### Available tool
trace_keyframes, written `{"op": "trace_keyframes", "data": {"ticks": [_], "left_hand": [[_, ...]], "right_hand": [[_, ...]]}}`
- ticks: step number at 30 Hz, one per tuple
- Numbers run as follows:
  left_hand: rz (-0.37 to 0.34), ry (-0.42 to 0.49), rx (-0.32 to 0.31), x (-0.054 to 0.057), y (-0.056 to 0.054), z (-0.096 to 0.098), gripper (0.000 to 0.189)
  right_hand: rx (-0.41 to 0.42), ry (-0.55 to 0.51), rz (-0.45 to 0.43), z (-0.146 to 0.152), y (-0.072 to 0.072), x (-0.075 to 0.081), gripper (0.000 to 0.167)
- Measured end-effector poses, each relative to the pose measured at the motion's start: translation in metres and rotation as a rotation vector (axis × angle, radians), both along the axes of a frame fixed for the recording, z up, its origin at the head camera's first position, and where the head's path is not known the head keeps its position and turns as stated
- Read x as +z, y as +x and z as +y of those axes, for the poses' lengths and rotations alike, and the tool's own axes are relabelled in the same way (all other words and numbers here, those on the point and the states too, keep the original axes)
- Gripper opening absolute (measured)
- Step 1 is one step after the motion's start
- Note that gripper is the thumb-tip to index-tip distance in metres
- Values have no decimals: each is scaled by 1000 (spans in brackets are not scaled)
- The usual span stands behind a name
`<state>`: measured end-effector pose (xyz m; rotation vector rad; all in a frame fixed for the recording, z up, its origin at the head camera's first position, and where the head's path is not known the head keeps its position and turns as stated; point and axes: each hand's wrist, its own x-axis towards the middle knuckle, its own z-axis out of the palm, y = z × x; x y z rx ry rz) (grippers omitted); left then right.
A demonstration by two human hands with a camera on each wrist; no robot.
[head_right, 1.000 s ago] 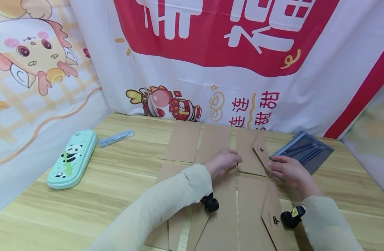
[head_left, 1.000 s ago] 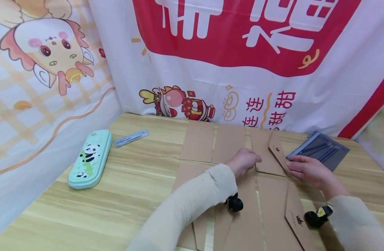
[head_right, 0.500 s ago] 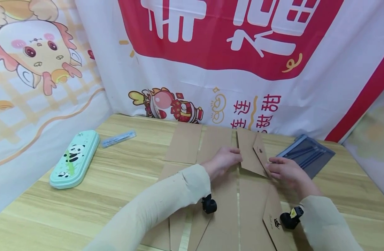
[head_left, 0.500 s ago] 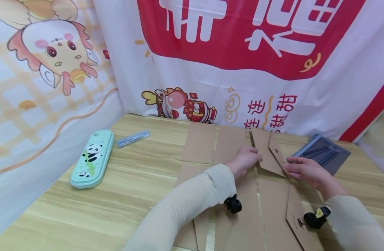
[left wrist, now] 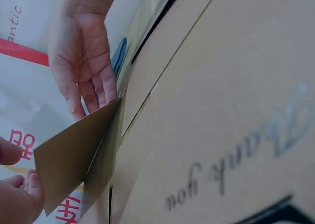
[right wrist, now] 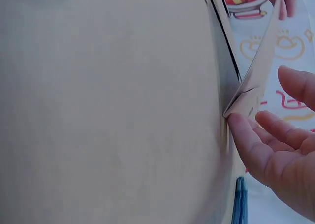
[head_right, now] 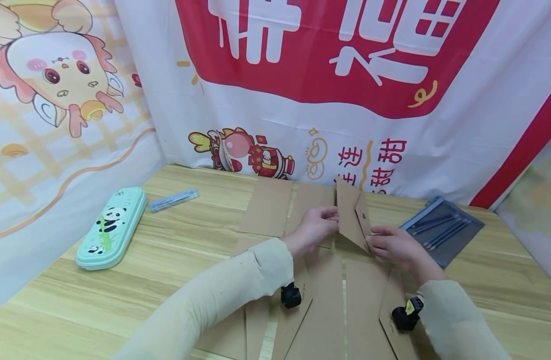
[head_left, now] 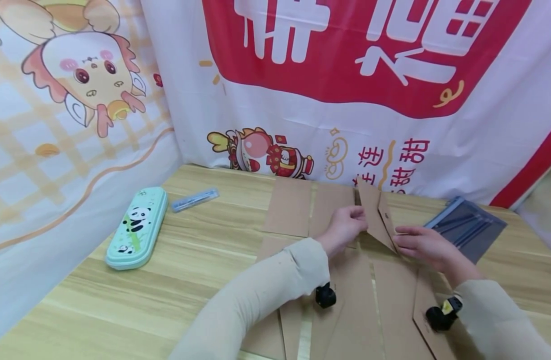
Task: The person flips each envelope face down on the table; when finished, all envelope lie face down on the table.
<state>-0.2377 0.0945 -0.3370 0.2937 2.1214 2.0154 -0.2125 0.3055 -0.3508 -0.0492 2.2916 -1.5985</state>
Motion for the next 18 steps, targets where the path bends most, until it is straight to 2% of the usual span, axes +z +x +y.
{"op": "trace_keyframes", "data": {"ticks": [6,11,18], "left_hand": [[92,10,11,4,0,2,47],[159,-45,-12,11,4,6,47],[254,-128,-34,21,6,13,45]], "right_hand": [[25,-13,-23,-12,0,2,68],[14,-18,-58,-18,1,3,68],[16,-43,-28,-19,5,4,68]]}}
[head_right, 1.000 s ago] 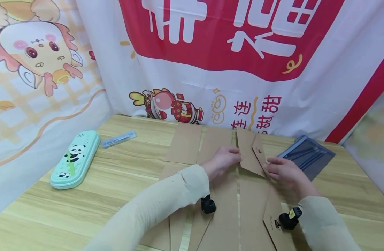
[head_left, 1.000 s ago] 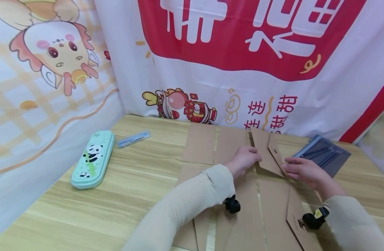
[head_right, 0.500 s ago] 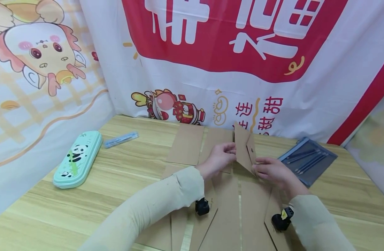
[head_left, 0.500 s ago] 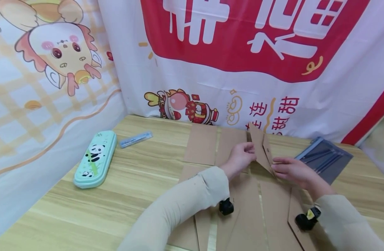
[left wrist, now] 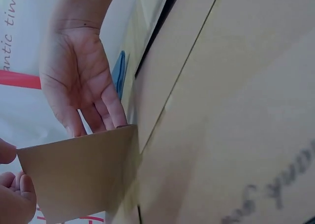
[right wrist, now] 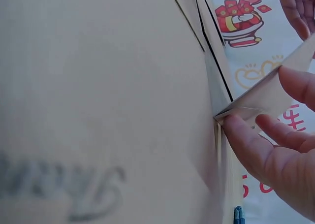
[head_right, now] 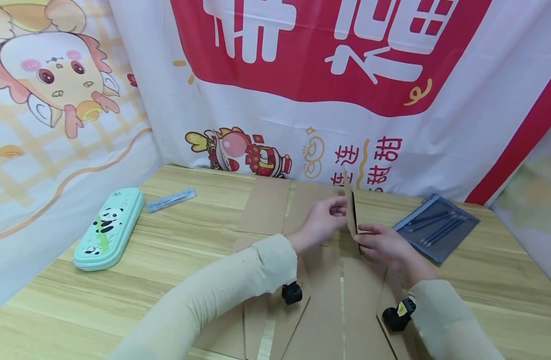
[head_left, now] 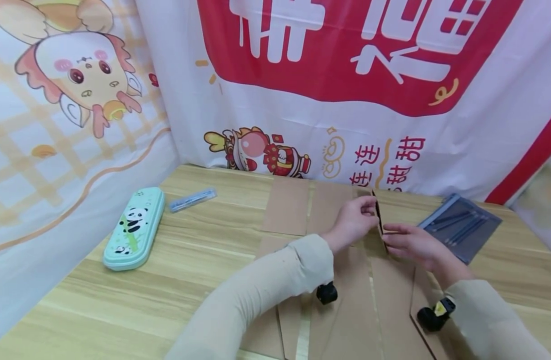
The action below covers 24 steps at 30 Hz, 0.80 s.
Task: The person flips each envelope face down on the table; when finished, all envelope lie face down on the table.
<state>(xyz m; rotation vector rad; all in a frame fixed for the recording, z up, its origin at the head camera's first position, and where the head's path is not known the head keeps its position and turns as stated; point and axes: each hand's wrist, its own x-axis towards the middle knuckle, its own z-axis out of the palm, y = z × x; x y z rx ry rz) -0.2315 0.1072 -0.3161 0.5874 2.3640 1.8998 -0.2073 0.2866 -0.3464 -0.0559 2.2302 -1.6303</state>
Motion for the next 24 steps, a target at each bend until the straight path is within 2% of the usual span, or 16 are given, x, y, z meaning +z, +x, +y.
{"op": "trace_keyframes", "data": {"ticks": [5,8,12,17,20,24], "left_hand": [[28,-17,-45,5,1,2,41],[28,-33,-76,5,0,4,38],[29,-43,-93,7,-1,3,36],[10,-25,-121,8,-1,1,36],[-8,-8,-132,6,-1,1,35],[-27,28,-128,4,-2,2,34]], "right_hand": [[-15,-101,40,-6,7,3,67],[-24,-104,93,-12,13,7,65],[-100,16,233,-25,21,13,62],[-297,146,427,-40,25,16,51],[-396,222,472,-46,26,18,47],[-468,311,475,-50,27,21,42]]}}
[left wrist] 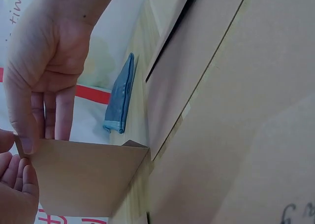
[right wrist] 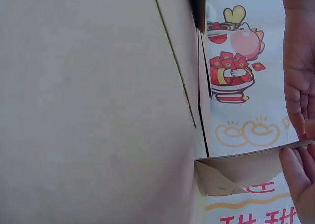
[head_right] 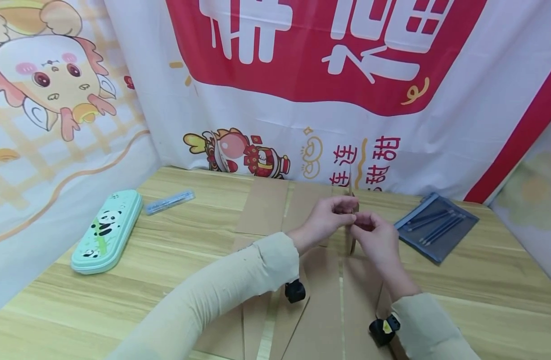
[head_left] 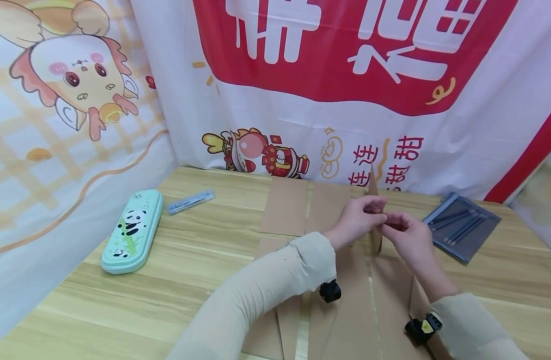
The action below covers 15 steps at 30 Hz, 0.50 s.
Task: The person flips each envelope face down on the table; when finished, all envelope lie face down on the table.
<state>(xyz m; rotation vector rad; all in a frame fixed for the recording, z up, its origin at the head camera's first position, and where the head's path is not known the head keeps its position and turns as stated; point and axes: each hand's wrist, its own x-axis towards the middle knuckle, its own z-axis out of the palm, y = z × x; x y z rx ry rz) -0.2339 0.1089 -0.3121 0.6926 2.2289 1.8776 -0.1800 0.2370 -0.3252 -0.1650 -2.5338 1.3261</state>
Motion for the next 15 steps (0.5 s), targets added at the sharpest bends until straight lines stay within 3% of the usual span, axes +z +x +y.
{"op": "trace_keyframes", "data": {"ticks": [15], "left_hand": [[25,77,25,-10,-1,-3,35]], "right_hand": [[-230,88,86,-7,2,1,21]]}}
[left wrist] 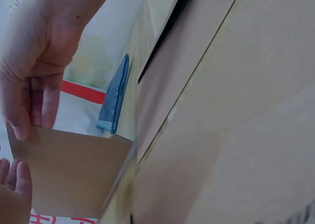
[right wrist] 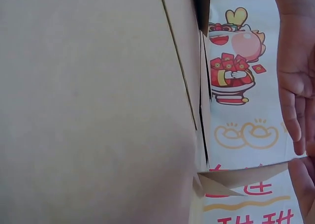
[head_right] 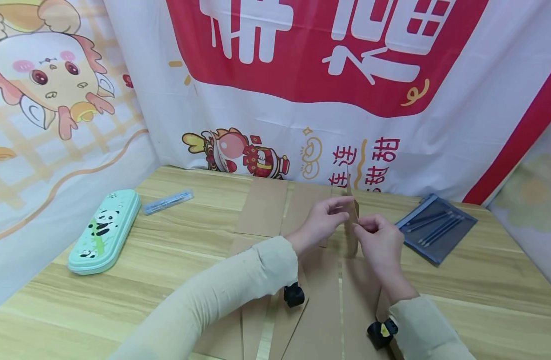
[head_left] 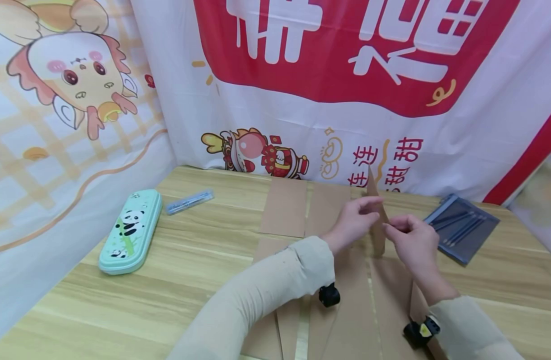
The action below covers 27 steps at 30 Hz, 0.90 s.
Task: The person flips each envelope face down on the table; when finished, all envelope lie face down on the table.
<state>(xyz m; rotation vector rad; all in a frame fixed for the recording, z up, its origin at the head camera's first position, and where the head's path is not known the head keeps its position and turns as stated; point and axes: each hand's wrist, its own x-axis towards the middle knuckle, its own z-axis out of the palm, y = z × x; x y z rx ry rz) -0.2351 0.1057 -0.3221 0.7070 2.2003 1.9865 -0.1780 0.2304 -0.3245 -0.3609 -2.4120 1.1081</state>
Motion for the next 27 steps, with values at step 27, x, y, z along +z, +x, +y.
{"op": "trace_keyframes", "data": {"ticks": [27], "left_hand": [[-223,160,123,-28,-2,-6,41]], "right_hand": [[104,-1173,431,25,2,4,22]]}}
